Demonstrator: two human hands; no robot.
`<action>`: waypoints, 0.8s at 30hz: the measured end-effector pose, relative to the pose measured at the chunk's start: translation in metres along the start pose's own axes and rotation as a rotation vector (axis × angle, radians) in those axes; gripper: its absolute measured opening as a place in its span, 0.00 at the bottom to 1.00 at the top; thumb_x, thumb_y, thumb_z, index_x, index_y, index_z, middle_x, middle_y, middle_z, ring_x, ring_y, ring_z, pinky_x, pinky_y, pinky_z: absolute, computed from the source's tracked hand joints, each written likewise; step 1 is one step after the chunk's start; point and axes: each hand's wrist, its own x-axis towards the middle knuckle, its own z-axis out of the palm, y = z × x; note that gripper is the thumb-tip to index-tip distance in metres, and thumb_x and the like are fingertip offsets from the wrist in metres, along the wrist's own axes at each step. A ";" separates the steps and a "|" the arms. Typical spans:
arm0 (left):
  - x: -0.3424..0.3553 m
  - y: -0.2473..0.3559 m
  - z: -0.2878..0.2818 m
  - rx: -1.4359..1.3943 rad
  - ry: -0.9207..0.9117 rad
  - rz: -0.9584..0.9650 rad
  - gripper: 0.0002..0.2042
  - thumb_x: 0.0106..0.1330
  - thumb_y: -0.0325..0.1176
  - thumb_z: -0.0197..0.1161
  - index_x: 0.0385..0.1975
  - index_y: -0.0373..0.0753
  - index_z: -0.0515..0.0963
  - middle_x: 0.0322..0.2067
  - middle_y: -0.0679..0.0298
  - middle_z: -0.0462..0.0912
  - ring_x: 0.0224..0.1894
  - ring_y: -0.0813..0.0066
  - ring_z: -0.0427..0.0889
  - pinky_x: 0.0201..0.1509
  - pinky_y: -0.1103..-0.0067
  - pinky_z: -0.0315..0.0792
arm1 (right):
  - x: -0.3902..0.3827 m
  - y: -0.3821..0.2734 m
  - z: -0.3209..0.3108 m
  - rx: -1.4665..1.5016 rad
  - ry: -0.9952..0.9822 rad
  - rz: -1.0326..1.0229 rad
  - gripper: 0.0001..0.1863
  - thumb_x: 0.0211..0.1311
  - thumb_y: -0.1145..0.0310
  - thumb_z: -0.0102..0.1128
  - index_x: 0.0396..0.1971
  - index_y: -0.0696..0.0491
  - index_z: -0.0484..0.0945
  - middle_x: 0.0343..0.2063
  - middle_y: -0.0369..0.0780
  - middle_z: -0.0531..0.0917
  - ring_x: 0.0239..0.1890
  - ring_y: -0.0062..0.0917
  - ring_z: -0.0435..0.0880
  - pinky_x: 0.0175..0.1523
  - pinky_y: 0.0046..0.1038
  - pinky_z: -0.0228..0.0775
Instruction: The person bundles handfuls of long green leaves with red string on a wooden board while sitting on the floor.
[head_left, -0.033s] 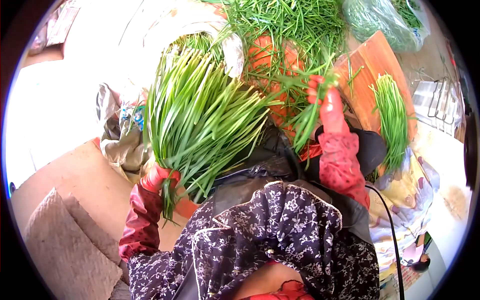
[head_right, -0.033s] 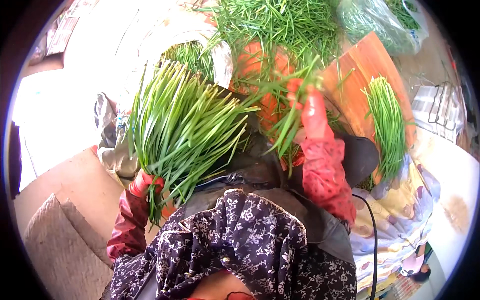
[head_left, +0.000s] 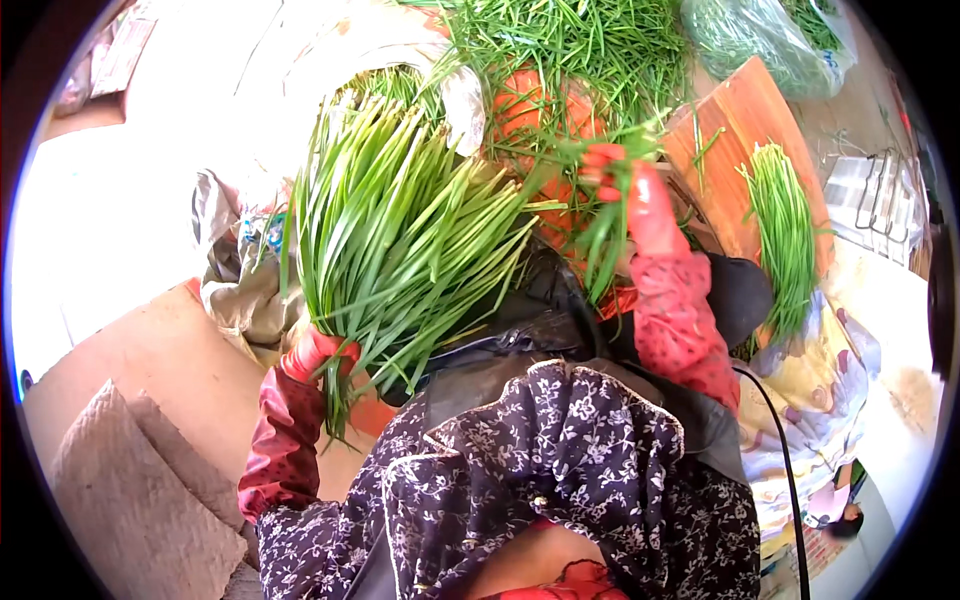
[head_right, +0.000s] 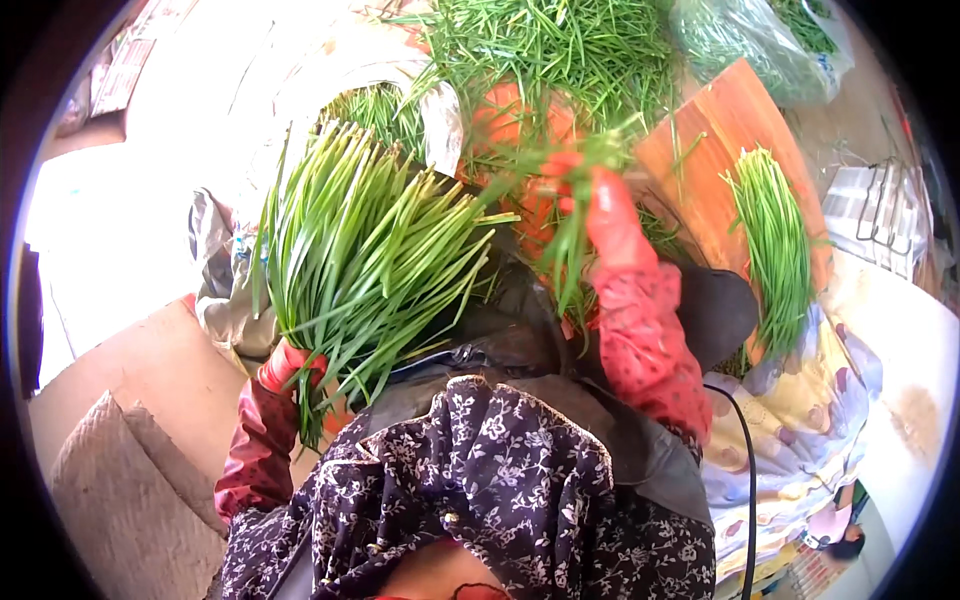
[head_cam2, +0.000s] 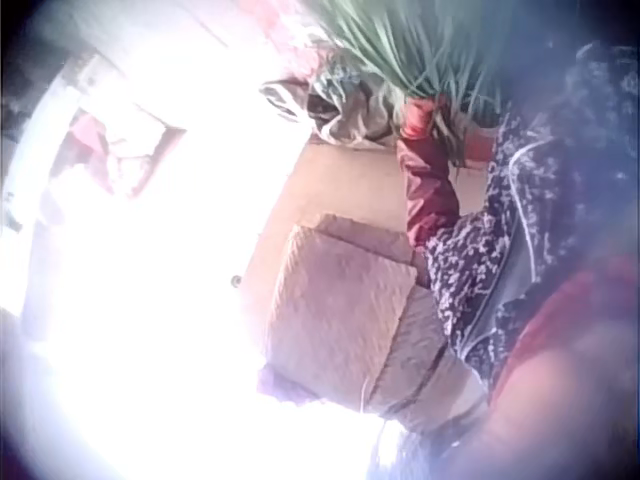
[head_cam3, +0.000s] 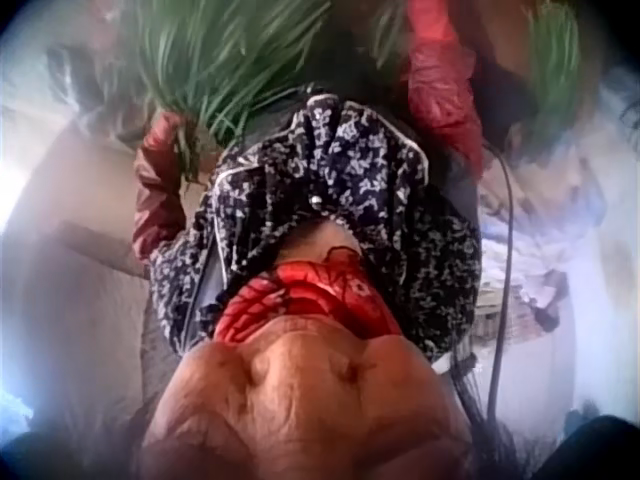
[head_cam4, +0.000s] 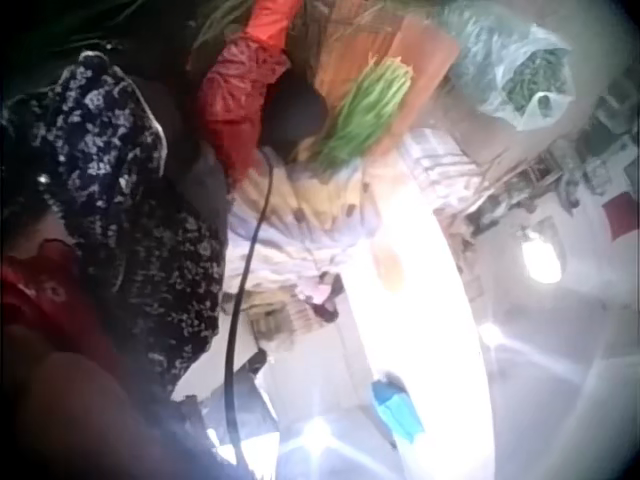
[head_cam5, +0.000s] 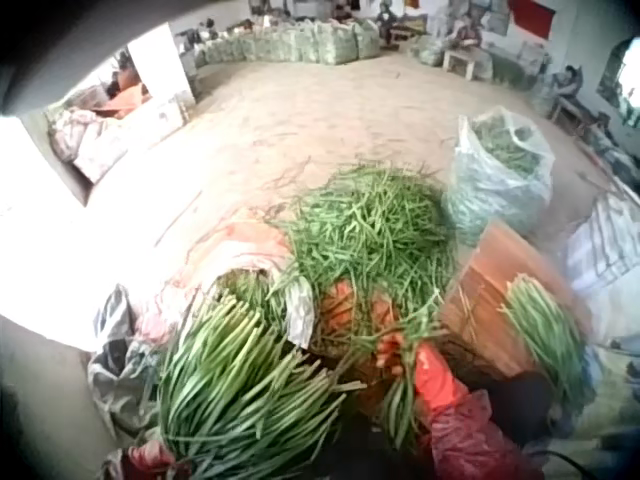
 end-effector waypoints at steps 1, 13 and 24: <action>0.002 0.003 0.001 -0.028 0.009 -0.042 0.10 0.42 0.27 0.66 0.27 0.34 0.78 0.16 0.62 0.76 0.14 0.74 0.72 0.18 0.80 0.64 | 0.004 0.006 0.025 -0.087 -0.135 -0.001 0.20 0.61 0.58 0.52 0.48 0.54 0.74 0.44 0.39 0.80 0.44 0.28 0.79 0.46 0.29 0.68; 0.019 0.016 -0.006 0.244 -0.040 0.296 0.22 0.42 0.27 0.70 0.43 0.35 0.78 0.33 0.61 0.79 0.35 0.72 0.77 0.39 0.75 0.71 | -0.013 -0.016 -0.012 -0.228 -0.109 0.244 0.14 0.61 0.59 0.56 0.36 0.56 0.77 0.25 0.34 0.77 0.20 0.13 0.71 0.21 0.17 0.60; 0.038 0.008 -0.035 0.480 -0.036 0.633 0.25 0.44 0.28 0.71 0.47 0.36 0.76 0.44 0.61 0.79 0.46 0.70 0.76 0.52 0.72 0.70 | 0.011 0.018 0.078 -0.427 -0.697 0.293 0.23 0.53 0.62 0.64 0.48 0.55 0.73 0.33 0.35 0.83 0.28 0.14 0.74 0.32 0.19 0.64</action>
